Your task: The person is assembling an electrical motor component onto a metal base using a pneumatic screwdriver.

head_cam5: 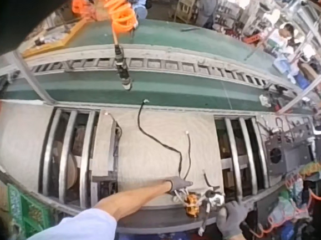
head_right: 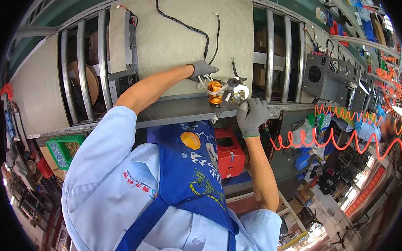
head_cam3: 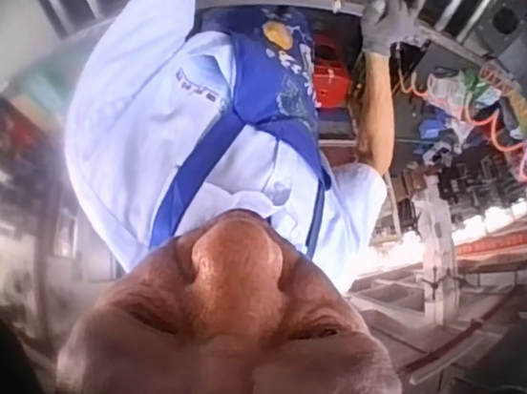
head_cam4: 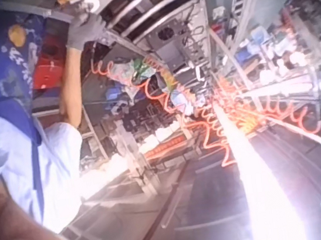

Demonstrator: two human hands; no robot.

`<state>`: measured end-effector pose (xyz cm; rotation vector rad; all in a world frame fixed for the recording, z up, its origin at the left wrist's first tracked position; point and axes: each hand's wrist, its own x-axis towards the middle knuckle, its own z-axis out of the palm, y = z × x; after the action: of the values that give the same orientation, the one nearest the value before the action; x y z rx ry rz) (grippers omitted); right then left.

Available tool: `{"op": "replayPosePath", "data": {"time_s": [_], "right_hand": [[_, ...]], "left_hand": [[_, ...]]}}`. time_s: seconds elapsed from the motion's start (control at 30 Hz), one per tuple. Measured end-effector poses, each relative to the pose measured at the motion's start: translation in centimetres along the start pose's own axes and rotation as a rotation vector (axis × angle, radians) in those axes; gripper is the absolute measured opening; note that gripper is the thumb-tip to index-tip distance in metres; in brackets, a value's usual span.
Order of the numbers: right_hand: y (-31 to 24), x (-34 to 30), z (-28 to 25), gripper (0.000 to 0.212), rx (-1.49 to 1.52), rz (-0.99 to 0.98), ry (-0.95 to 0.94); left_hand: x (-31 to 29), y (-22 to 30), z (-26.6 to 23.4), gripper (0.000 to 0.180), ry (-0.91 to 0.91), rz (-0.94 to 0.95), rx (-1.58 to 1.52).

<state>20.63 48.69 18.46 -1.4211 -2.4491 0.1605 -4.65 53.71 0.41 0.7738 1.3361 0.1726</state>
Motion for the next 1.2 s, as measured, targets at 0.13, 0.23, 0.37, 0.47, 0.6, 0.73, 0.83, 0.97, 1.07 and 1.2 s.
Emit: {"op": "replayPosePath", "data": {"time_s": [0.13,0.23,0.37,0.47,0.6,0.73,0.83,0.97,1.07,1.2], "right_hand": [[-0.6,0.4,-0.4,0.018,-0.078,-0.025,-0.028],[-1.0,0.6,-0.4,0.017,-0.061,-0.034,-0.012],[-0.7,0.7,-0.3,0.017,-0.086,-0.056,-0.008],[-0.6,0.9,-0.3,0.017,-0.064,-0.049,-0.022],[-0.5,1.3,-0.1,0.017,-0.026,-0.043,-0.026],[-0.5,1.0,-0.3,0.016,-0.064,-0.042,-0.019],[-1.0,1.4,0.2,0.017,0.029,-0.067,-0.046],[-0.3,0.7,-0.3,0.021,-0.029,-0.028,-0.043],[0.2,0.2,-0.9,0.018,-0.022,0.013,-0.068],[-0.9,0.9,-1.0,0.018,-0.003,-0.01,-0.037]], "left_hand": [[-0.2,-0.8,0.0,0.05,0.087,0.087,0.356],[-0.3,-1.3,-0.1,0.046,0.189,0.197,0.447],[-1.5,0.1,-0.4,0.048,0.157,0.227,0.575],[-1.2,0.3,0.0,0.048,0.162,0.189,0.623],[-1.4,2.4,0.5,0.052,0.142,0.072,0.604],[-0.7,6.2,1.9,0.056,0.095,0.024,0.671],[11.4,0.7,4.8,0.045,-0.047,0.024,1.15],[5.5,5.4,2.4,0.063,-0.04,0.007,0.974],[-1.1,4.9,-1.3,0.089,-0.151,-0.082,0.136],[1.8,-1.8,-2.0,0.093,0.126,0.157,0.086]]}}
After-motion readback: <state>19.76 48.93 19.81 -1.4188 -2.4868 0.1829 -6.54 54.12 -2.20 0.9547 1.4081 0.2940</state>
